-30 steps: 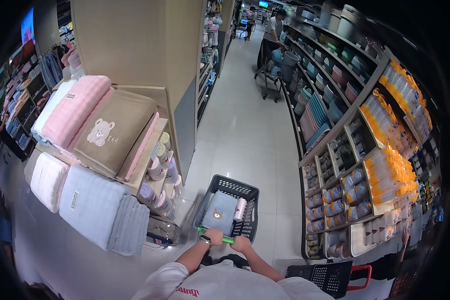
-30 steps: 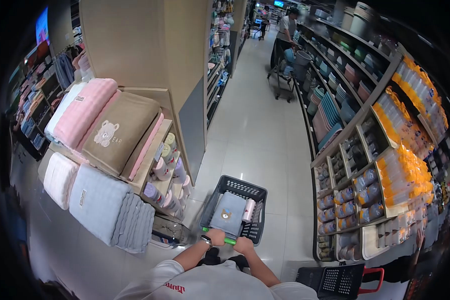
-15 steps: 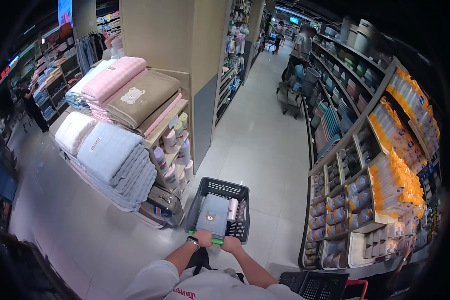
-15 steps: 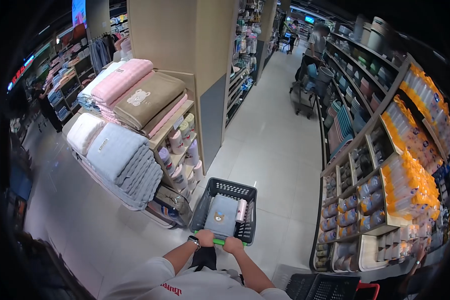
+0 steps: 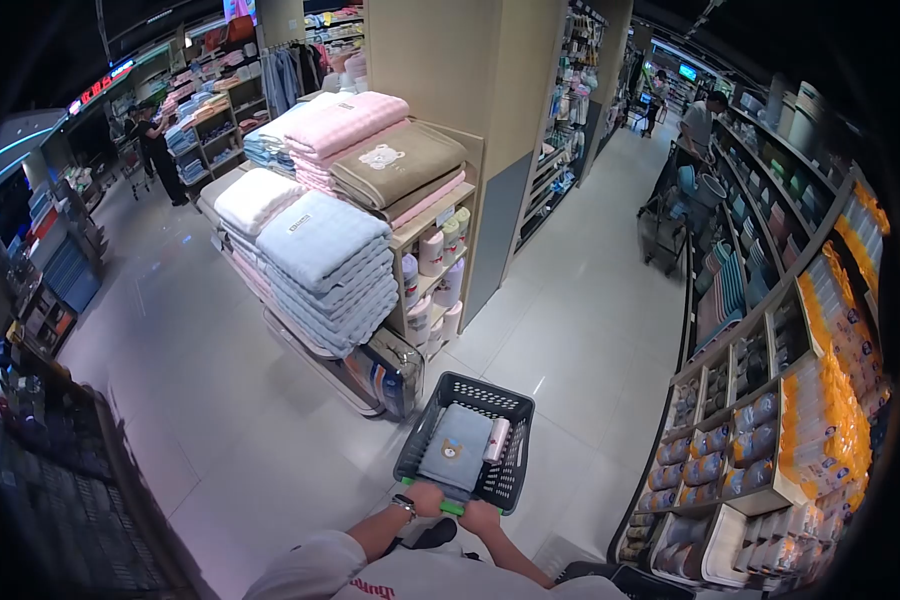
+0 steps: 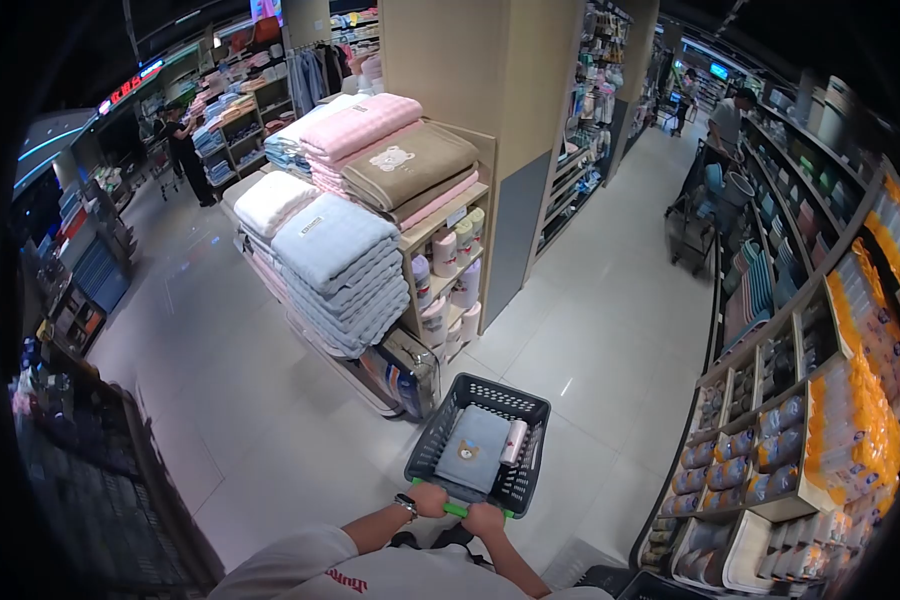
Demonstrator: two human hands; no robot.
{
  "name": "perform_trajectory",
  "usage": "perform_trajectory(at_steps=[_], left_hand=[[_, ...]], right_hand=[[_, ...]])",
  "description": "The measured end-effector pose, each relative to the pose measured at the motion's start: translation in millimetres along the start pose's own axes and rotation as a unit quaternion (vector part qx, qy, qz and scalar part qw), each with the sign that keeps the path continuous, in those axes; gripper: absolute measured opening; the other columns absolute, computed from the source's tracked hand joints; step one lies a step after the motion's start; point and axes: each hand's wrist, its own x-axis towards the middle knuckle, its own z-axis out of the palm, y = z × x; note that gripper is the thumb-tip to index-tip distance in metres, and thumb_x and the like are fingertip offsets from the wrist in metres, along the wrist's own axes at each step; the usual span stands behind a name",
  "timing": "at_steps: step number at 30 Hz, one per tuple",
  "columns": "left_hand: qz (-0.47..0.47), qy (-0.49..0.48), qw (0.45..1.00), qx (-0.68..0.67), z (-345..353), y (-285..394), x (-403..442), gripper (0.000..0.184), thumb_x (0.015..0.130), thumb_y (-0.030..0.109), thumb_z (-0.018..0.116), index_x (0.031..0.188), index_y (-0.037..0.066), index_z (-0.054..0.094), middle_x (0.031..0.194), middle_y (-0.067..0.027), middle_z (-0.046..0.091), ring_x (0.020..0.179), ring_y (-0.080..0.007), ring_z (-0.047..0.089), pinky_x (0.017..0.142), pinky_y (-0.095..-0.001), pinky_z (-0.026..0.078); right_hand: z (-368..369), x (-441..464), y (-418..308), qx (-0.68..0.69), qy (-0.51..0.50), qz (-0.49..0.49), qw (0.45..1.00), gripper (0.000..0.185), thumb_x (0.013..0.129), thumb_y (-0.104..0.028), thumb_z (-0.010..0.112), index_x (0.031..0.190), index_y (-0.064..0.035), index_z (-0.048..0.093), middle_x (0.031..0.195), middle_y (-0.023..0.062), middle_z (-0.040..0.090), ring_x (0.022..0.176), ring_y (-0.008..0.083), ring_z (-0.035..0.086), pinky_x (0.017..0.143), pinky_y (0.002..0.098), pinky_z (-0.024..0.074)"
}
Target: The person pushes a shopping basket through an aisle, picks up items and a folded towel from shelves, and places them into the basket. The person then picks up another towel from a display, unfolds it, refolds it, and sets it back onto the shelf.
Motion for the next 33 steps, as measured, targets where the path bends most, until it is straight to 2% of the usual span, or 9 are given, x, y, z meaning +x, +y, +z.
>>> perform_trajectory(at_steps=[9, 11, 14, 21, 24, 27, 29, 30, 33], left_hand=[[-0.029, 0.039, 0.998, -0.034, 58.5, 21.0, -55.9, 0.022, 0.064, 0.030, 0.062, 0.071, 0.009, 0.066, 0.070, -0.0164, 0.063, 0.066, -0.0338, 0.062, 0.061, -0.0453, 0.050], [-0.022, 0.055, 0.998, -0.029, 69.7, 26.3, -66.0, 0.022, 0.065, 0.030, 0.062, 0.071, 0.009, 0.067, 0.070, -0.0164, 0.063, 0.066, -0.0339, 0.062, 0.061, -0.0452, 0.050], [-0.034, 0.080, 0.994, -0.060, 82.2, 33.0, -84.9, 0.016, 0.063, 0.016, 0.059, 0.070, 0.003, 0.066, 0.071, -0.0189, 0.062, 0.069, -0.0340, 0.063, 0.063, -0.0437, 0.050], [-0.042, 0.081, 0.994, -0.052, 88.6, 61.6, -145.0, 0.015, 0.064, 0.018, 0.060, 0.070, 0.005, 0.066, 0.072, -0.0170, 0.063, 0.070, -0.0333, 0.063, 0.064, -0.0430, 0.051], [-0.040, 0.127, 0.990, -0.047, 119.9, 69.3, -165.7, 0.018, 0.064, 0.024, 0.061, 0.070, 0.008, 0.066, 0.068, -0.0166, 0.063, 0.065, -0.0344, 0.062, 0.060, -0.0447, 0.050], [-0.058, 0.070, 0.995, -0.046, 122.7, 85.0, -184.1, 0.017, 0.064, 0.020, 0.060, 0.072, 0.006, 0.066, 0.074, -0.0165, 0.064, 0.072, -0.0334, 0.063, 0.064, -0.0429, 0.051], [-0.071, 0.075, 0.993, -0.054, 124.7, 90.0, -189.1, 0.017, 0.065, 0.020, 0.059, 0.072, 0.006, 0.066, 0.072, -0.0157, 0.064, 0.071, -0.0334, 0.063, 0.064, -0.0433, 0.050], [-0.076, 0.088, 0.992, -0.058, 127.8, 98.9, -198.1, 0.017, 0.065, 0.020, 0.059, 0.072, 0.006, 0.066, 0.072, -0.0156, 0.064, 0.071, -0.0336, 0.063, 0.064, -0.0435, 0.050], [-0.101, 0.068, 0.991, -0.063, 149.4, 122.1, -213.3, 0.018, 0.066, 0.021, 0.059, 0.073, 0.005, 0.065, 0.072, -0.0160, 0.064, 0.070, -0.0344, 0.063, 0.065, -0.0441, 0.050]], right_hand=[[23.6, -57.3, -22.1, -0.052, -0.042, 0.003, 0.998, 0.024, 0.069, -0.031, 0.057, 0.077, -0.0111, 0.069, 0.076, 0.0149, 0.065, 0.074, 0.0312, 0.065, 0.068, 0.0420, 0.0519], [36.2, -67.0, -21.7, -0.057, -0.026, -0.007, 0.998, 0.024, 0.069, -0.030, 0.056, 0.076, -0.0111, 0.069, 0.075, 0.0148, 0.065, 0.073, 0.0312, 0.064, 0.068, 0.0419, 0.0519], [49.8, -84.1, -29.6, -0.073, -0.001, -0.016, 0.997, 0.022, 0.068, -0.030, 0.057, 0.074, -0.0121, 0.069, 0.072, 0.0143, 0.064, 0.069, 0.0315, 0.064, 0.064, 0.0422, 0.0518], [97.7, -122.9, -32.4, -0.066, 0.050, -0.045, 0.996, 0.023, 0.066, -0.030, 0.058, 0.071, -0.0095, 0.068, 0.067, 0.0148, 0.063, 0.066, 0.0321, 0.064, 0.063, 0.0426, 0.0518], [115.4, -148.8, -37.7, -0.055, 0.035, -0.049, 0.997, 0.025, 0.066, -0.031, 0.058, 0.070, -0.0081, 0.068, 0.067, 0.0157, 0.063, 0.065, 0.0328, 0.064, 0.063, 0.0431, 0.0516], [127.7, -163.0, -33.8, -0.057, 0.004, -0.066, 0.996, 0.028, 0.067, -0.032, 0.057, 0.071, -0.0067, 0.068, 0.068, 0.0167, 0.063, 0.067, 0.0335, 0.064, 0.064, 0.0438, 0.0515], [126.8, -167.8, -30.6, -0.051, -0.018, -0.092, 0.994, 0.029, 0.068, -0.032, 0.057, 0.071, -0.0063, 0.068, 0.067, 0.0169, 0.063, 0.067, 0.0339, 0.064, 0.064, 0.0440, 0.0515], [124.9, -175.4, -34.2, -0.066, -0.047, -0.074, 0.994, 0.034, 0.069, -0.041, 0.060, 0.074, -0.0083, 0.068, 0.069, 0.0145, 0.064, 0.065, 0.0323, 0.064, 0.062, 0.0425, 0.0515], [107.6, -201.6, -42.5, -0.094, -0.108, -0.102, 0.984, 0.035, 0.070, -0.037, 0.056, 0.080, -0.0064, 0.068, 0.079, 0.0150, 0.066, 0.074, 0.0336, 0.064, 0.068, 0.0435, 0.0513]])
